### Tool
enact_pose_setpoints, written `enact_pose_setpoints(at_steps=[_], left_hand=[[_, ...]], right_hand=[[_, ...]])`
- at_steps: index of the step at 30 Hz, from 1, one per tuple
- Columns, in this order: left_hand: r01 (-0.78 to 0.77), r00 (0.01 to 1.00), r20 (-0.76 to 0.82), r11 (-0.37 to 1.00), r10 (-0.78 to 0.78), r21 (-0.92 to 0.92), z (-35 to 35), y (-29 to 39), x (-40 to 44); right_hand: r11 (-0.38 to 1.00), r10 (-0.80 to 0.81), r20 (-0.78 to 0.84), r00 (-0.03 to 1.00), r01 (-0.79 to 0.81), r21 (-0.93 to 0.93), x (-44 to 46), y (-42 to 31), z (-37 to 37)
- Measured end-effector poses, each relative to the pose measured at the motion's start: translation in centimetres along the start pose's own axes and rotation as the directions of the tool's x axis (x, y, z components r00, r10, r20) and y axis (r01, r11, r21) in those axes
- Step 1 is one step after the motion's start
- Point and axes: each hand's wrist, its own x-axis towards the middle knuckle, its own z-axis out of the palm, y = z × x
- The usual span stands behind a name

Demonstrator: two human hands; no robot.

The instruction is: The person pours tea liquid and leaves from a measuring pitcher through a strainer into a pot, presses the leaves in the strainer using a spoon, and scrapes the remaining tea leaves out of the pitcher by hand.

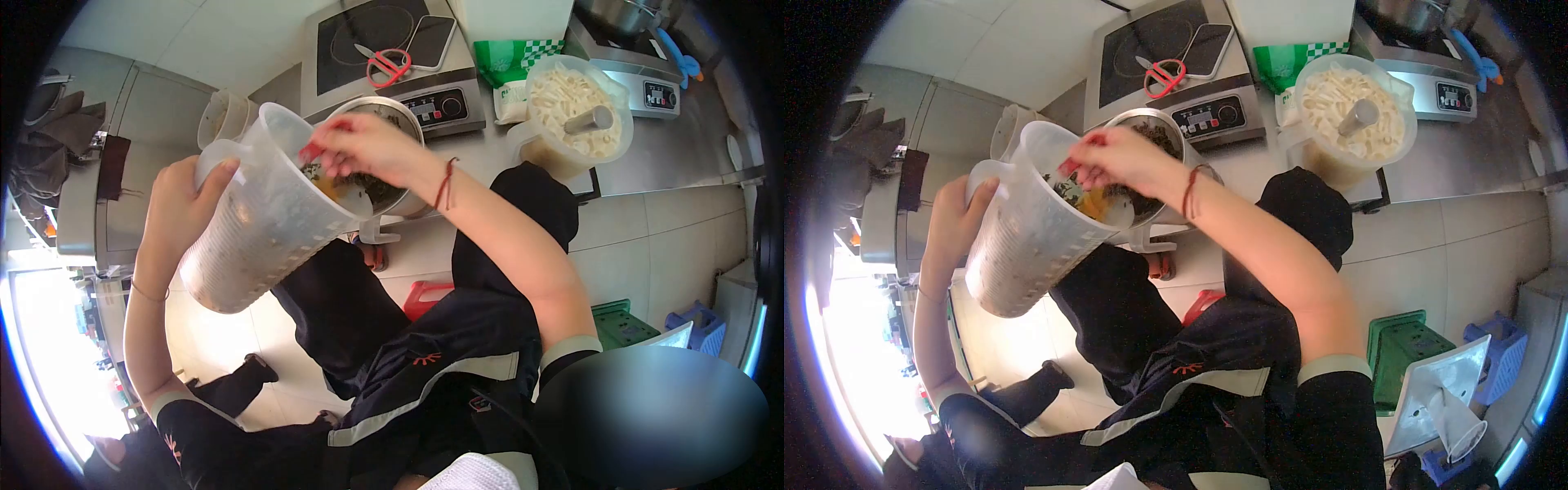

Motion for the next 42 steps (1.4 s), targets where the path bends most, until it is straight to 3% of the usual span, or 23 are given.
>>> enact_pose_setpoints(at_steps=[3, 5, 7, 15, 17, 19, 22, 29, 31, 32, 33, 35, 39, 41, 42], left_hand=[[-0.014, 1.000, -0.005, 0.999, 0.015, 0.032, 0.3, 0.1, 0.1], [-0.027, 1.000, -0.014, 0.999, 0.028, 0.027, 0.6, -0.1, 0.2], [-0.004, 1.000, -0.015, 0.996, 0.005, 0.085, 0.6, -0.4, 0.2], [-0.038, 0.999, -0.035, 0.999, 0.038, 0.002, 1.1, -1.0, 0.2], [-0.045, 0.999, -0.031, 0.999, 0.045, -0.006, 1.0, -0.9, 0.2], [-0.050, 0.998, -0.029, 0.998, 0.051, 0.036, 0.9, -0.7, 0.3], [-0.038, 0.999, -0.001, 0.999, 0.038, 0.005, 0.9, -0.9, 0.7], [-0.041, 0.999, 0.003, 0.999, 0.040, 0.032, 0.9, -1.8, 1.1], [-0.044, 0.999, 0.011, 0.999, 0.043, 0.011, 1.0, -1.6, 1.3], [-0.045, 0.999, 0.011, 0.999, 0.044, 0.017, 0.9, -1.5, 1.4], [-0.021, 0.999, 0.029, 0.999, 0.020, 0.025, 0.8, -1.2, 1.5], [0.004, 0.999, 0.047, 0.999, -0.006, 0.036, 0.9, -0.7, 1.5], [-0.018, 1.000, 0.014, 0.999, 0.018, 0.051, 0.8, -0.3, 1.2], [-0.004, 1.000, 0.025, 0.997, 0.002, 0.074, 0.8, -0.6, 1.3], [-0.013, 1.000, 0.013, 0.998, 0.012, 0.069, 0.9, -0.7, 1.4]], right_hand=[[0.987, 0.028, 0.043, 0.999, -0.021, -0.157, 0.1, 1.2, 1.2], [0.916, 0.041, -0.037, 0.999, -0.052, -0.398, -0.1, 0.4, 1.4], [0.894, -0.065, -0.078, 0.995, 0.023, -0.448, 0.9, 0.5, 0.3], [0.626, -0.188, -0.159, 0.969, -0.006, -0.780, -0.8, -3.8, -4.3], [0.462, -0.187, -0.112, 0.976, -0.014, -0.887, -1.5, -4.6, -4.9], [0.175, -0.109, 0.075, 0.991, 0.093, -0.980, -1.4, -4.6, -4.5], [-0.059, -0.167, 0.207, 0.964, 0.200, -0.978, -2.2, -2.5, -2.4], [0.005, -0.091, 0.205, 0.975, 0.206, -0.979, -0.8, -4.3, -1.6], [0.244, -0.188, 0.253, 0.949, 0.294, -0.924, 1.6, -4.1, -1.3], [0.404, -0.311, 0.348, 0.884, 0.454, -0.794, 2.9, -3.0, -1.2], [0.403, -0.316, 0.348, 0.883, 0.457, -0.793, 3.9, -1.9, -0.8], [0.589, -0.283, 0.377, 0.882, 0.470, -0.658, 5.2, -0.3, -0.1], [0.480, -0.238, 0.337, 0.911, 0.412, -0.775, 4.6, 1.8, 0.4], [0.375, -0.191, 0.266, 0.945, 0.321, -0.870, 3.2, 0.8, 0.0], [0.389, -0.122, 0.254, 0.959, 0.282, -0.877, 3.1, 0.5, -0.3]])
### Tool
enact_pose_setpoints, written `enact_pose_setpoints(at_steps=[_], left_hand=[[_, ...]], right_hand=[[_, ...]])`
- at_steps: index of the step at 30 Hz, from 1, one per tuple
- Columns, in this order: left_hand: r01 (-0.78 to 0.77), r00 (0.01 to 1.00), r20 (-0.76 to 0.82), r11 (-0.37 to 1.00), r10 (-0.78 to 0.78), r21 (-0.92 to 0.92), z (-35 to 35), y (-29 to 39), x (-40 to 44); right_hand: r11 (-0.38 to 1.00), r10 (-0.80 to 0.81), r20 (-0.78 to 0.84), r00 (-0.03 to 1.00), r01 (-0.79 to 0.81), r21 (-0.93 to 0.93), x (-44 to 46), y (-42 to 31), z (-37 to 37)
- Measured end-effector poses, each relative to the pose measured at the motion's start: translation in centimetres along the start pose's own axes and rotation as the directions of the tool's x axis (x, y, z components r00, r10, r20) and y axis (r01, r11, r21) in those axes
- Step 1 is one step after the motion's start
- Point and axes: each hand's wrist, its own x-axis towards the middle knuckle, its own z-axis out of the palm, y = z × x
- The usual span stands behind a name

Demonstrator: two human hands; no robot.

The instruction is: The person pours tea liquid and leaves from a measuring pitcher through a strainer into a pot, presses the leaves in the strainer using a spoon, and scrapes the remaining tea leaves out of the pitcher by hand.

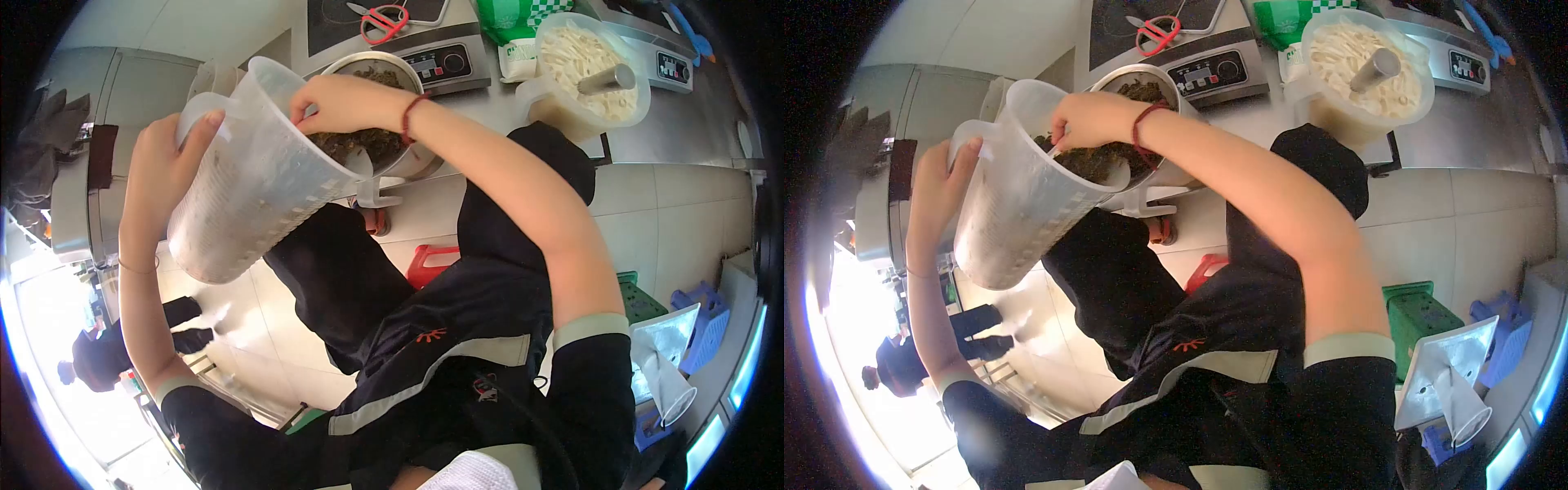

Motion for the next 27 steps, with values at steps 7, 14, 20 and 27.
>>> enact_pose_setpoints(at_steps=[7, 14, 20, 27], left_hand=[[-0.024, 0.999, -0.031, 1.000, 0.024, -0.003, 0.2, 0.5, 0.2], [-0.022, 0.999, -0.027, 1.000, 0.022, -0.004, 0.3, 0.2, 0.4], [-0.018, 1.000, -0.014, 1.000, 0.017, -0.014, 0.2, 0.9, 0.2], [-0.026, 1.000, -0.017, 1.000, 0.026, -0.016, 0.3, 0.9, 0.3]], right_hand=[[0.981, 0.038, -0.003, 0.999, -0.038, -0.188, -2.3, 1.0, -3.5], [0.950, 0.085, -0.026, 0.996, -0.088, -0.299, -5.3, 1.8, -7.2], [0.846, 0.255, 0.058, 0.965, -0.194, -0.496, -6.4, 0.2, -8.1], [0.934, 0.178, 0.033, 0.984, -0.158, -0.321, -5.9, -2.5, -7.0]])
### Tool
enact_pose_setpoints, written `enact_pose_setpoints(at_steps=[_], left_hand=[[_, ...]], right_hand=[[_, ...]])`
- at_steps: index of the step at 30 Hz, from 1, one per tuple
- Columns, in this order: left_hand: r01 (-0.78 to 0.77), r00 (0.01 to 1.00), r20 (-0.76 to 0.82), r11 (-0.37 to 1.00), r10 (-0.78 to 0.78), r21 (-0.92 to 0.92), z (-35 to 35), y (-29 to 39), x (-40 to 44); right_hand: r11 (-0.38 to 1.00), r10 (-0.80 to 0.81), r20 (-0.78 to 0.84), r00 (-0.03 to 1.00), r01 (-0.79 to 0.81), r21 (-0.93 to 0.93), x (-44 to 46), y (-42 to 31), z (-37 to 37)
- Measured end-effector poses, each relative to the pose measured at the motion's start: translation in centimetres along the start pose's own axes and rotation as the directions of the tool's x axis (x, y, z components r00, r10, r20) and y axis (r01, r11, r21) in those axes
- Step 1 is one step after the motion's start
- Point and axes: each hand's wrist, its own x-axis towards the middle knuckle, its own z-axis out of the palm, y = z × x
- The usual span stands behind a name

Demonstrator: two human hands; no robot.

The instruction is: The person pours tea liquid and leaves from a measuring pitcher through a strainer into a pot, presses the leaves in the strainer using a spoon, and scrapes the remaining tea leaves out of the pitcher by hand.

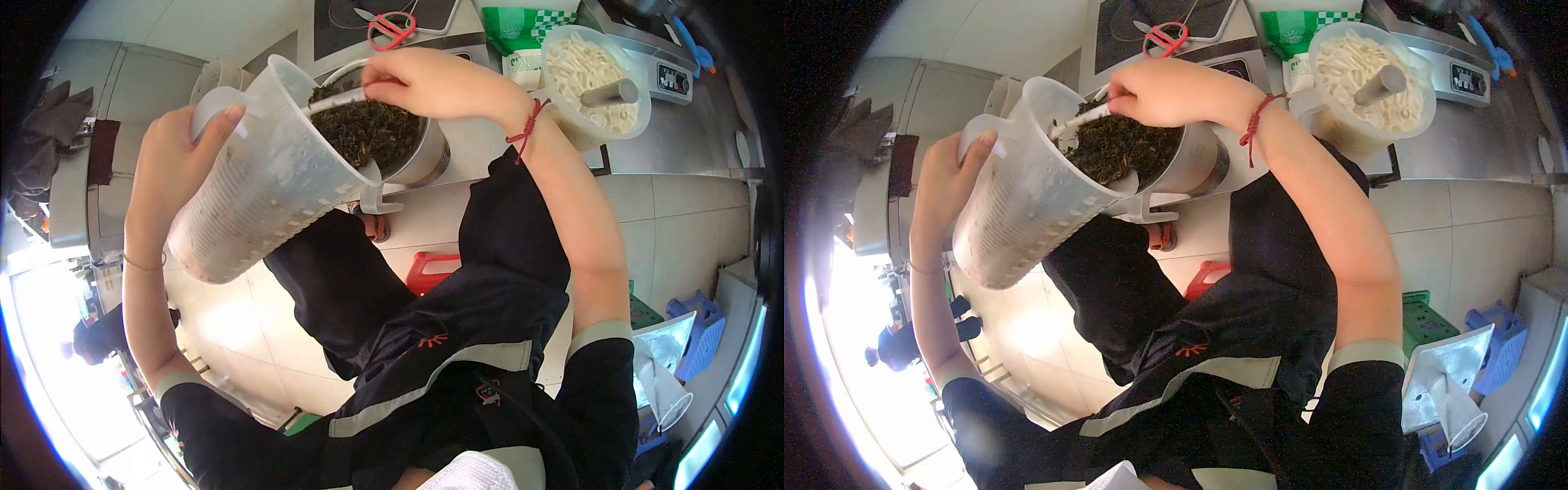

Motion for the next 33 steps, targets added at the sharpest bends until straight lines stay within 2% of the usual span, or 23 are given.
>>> enact_pose_setpoints(at_steps=[2, 3, 5, 6, 8, 11, 13, 20, 22, 25, 26, 28, 29, 31, 32, 33], left_hand=[[-0.003, 1.000, -0.003, 1.000, 0.003, -0.007, 0.0, 0.1, 0.0], [0.002, 1.000, 0.000, 1.000, -0.002, 0.002, 0.0, 0.0, 0.0], [0.007, 1.000, 0.002, 1.000, -0.008, 0.010, 0.0, -0.1, 0.1], [0.003, 1.000, 0.009, 1.000, -0.003, 0.010, 0.0, -0.1, 0.1], [0.003, 1.000, 0.008, 1.000, -0.003, 0.006, 0.1, -0.3, 0.1], [-0.030, 0.999, -0.044, 0.997, 0.027, -0.068, 0.2, -0.4, 0.1], [0.006, 0.997, 0.071, 1.000, -0.007, 0.008, -0.4, 0.1, 0.0], [0.072, 0.993, 0.085, 0.996, -0.076, 0.043, -0.6, -0.2, -0.5], [-0.021, 0.999, -0.033, 0.999, 0.020, -0.034, -0.3, -0.9, -0.7], [-0.052, 0.996, -0.079, 0.995, 0.045, -0.086, -0.4, -0.8, -1.6], [-0.054, 0.996, -0.080, 0.995, 0.047, -0.088, -0.5, -0.9, -1.9], [0.043, 0.999, 0.024, 0.995, -0.045, 0.088, -1.0, -1.4, -2.4], [0.041, 0.999, 0.025, 0.995, -0.044, 0.089, -1.0, -1.7, -2.6], [0.002, 1.000, 0.012, 0.999, -0.003, 0.041, -0.9, -2.3, -3.0], [0.003, 1.000, 0.012, 0.999, -0.004, 0.044, -1.0, -2.5, -3.0], [-0.012, 1.000, 0.008, 0.998, 0.012, 0.054, -1.0, -2.6, -3.0]], right_hand=[[0.982, -0.078, -0.240, 0.967, 0.117, 0.151, 0.3, 0.6, 0.8], [0.982, -0.079, -0.240, 0.968, 0.117, 0.150, 0.5, 1.1, 1.5], [0.974, -0.140, -0.410, 0.901, 0.201, 0.109, 0.8, 2.0, 3.1], [0.974, -0.143, -0.410, 0.901, 0.203, 0.105, 0.5, 2.1, 3.2], [0.999, -0.009, -0.273, 0.962, 0.021, 0.040, -0.8, 2.1, 3.3], [0.999, 0.036, -0.278, 0.960, -0.037, 0.000, -2.7, 1.6, 3.1], [0.995, 0.101, -0.271, 0.957, -0.103, 0.005, -3.7, 1.2, 2.7], [0.984, 0.172, -0.306, 0.936, -0.176, 0.015, -5.9, 2.4, 2.8], [0.979, 0.184, -0.323, 0.928, -0.203, -0.027, -6.2, 2.4, 2.9], [0.958, 0.229, -0.319, 0.920, -0.271, -0.092, -6.1, 2.1, 3.5], [0.957, 0.231, -0.320, 0.919, -0.273, -0.094, -5.9, 2.3, 3.3], [0.983, 0.174, -0.285, 0.943, -0.181, 0.002, -5.4, 2.4, 3.0], [0.983, 0.175, -0.286, 0.942, -0.182, 0.003, -5.2, 2.1, 2.8], [0.977, 0.120, -0.331, 0.936, -0.053, 0.205, -4.3, 0.7, 2.2], [0.977, 0.118, -0.331, 0.936, -0.050, 0.207, -3.8, 0.2, 2.5], [0.961, 0.045, -0.313, 0.949, 0.044, 0.271, -3.3, -0.2, 2.9]])
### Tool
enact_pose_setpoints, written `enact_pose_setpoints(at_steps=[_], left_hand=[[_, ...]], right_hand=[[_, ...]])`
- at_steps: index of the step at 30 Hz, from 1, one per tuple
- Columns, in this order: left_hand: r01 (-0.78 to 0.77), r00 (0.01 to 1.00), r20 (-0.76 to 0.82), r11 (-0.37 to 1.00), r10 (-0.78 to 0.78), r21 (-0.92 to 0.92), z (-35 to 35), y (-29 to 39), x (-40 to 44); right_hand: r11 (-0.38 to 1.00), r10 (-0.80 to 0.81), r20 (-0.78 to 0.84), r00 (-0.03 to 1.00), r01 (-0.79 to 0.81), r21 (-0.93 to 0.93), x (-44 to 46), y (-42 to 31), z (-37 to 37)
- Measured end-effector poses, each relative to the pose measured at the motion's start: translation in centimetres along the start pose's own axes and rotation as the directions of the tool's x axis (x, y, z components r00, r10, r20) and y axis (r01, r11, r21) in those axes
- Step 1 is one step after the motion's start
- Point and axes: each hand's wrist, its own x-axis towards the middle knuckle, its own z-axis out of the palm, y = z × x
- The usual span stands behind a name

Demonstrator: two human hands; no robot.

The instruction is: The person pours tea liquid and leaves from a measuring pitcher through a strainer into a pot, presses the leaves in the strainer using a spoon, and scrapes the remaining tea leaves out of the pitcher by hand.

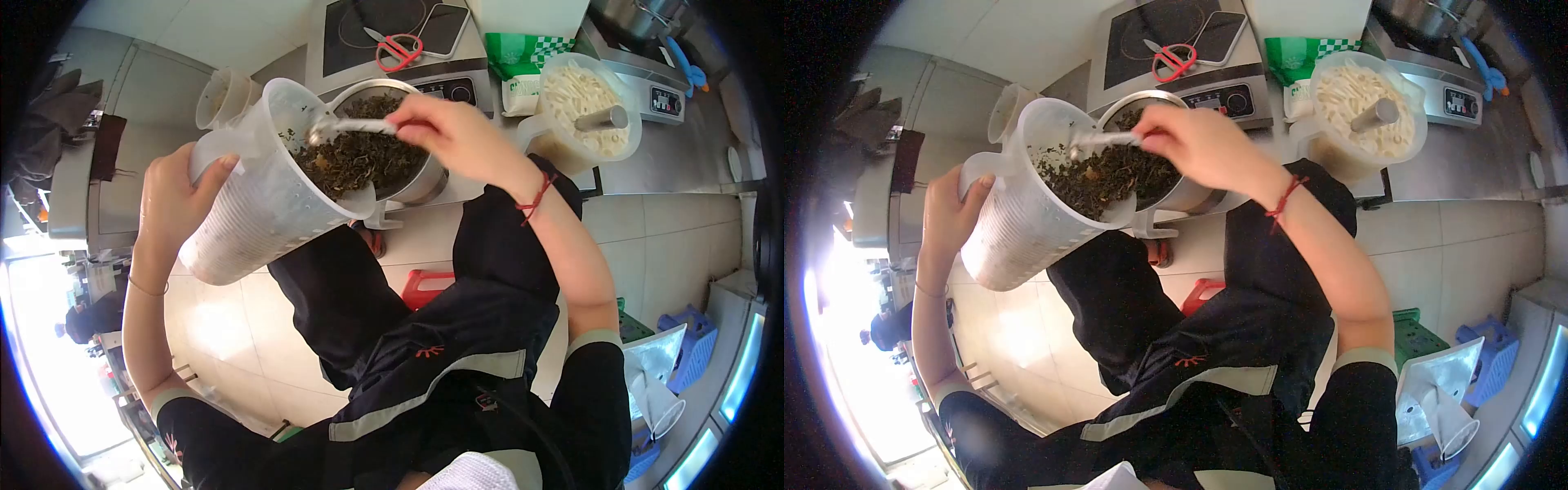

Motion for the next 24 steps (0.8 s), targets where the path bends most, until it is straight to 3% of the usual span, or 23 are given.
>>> enact_pose_setpoints(at_steps=[1, 3, 5, 8, 20, 24], left_hand=[[-0.016, 1.000, -0.003, 1.000, 0.016, 0.009, 0.0, -0.1, 0.0], [-0.018, 1.000, -0.001, 1.000, 0.018, 0.020, 0.0, -0.3, 0.0], [-0.021, 1.000, 0.000, 0.999, 0.021, 0.029, 0.0, -0.5, 0.1], [-0.049, 0.998, -0.026, 0.999, 0.049, -0.012, 0.2, -0.8, -0.2], [-0.021, 0.999, -0.047, 1.000, 0.020, -0.015, 0.6, -2.5, -0.9], [-0.043, 0.990, -0.138, 0.995, 0.031, -0.085, 0.9, -2.8, -1.4]], right_hand=[[0.993, -0.068, 0.035, 0.997, 0.064, 0.095, 0.3, -0.4, 0.7], [0.989, -0.113, 0.145, 0.983, 0.098, 0.111, 0.1, -0.9, 2.2], [0.997, -0.079, 0.236, 0.969, 0.072, 0.038, -0.5, -0.5, 2.9], [0.992, -0.007, 0.156, 0.988, 0.026, -0.120, -1.3, 0.5, 2.7], [0.975, 0.089, 0.026, 0.996, -0.082, -0.208, -2.5, 2.1, -1.2], [0.952, 0.167, 0.019, 0.986, -0.156, -0.264, -2.8, 2.1, -1.4]])
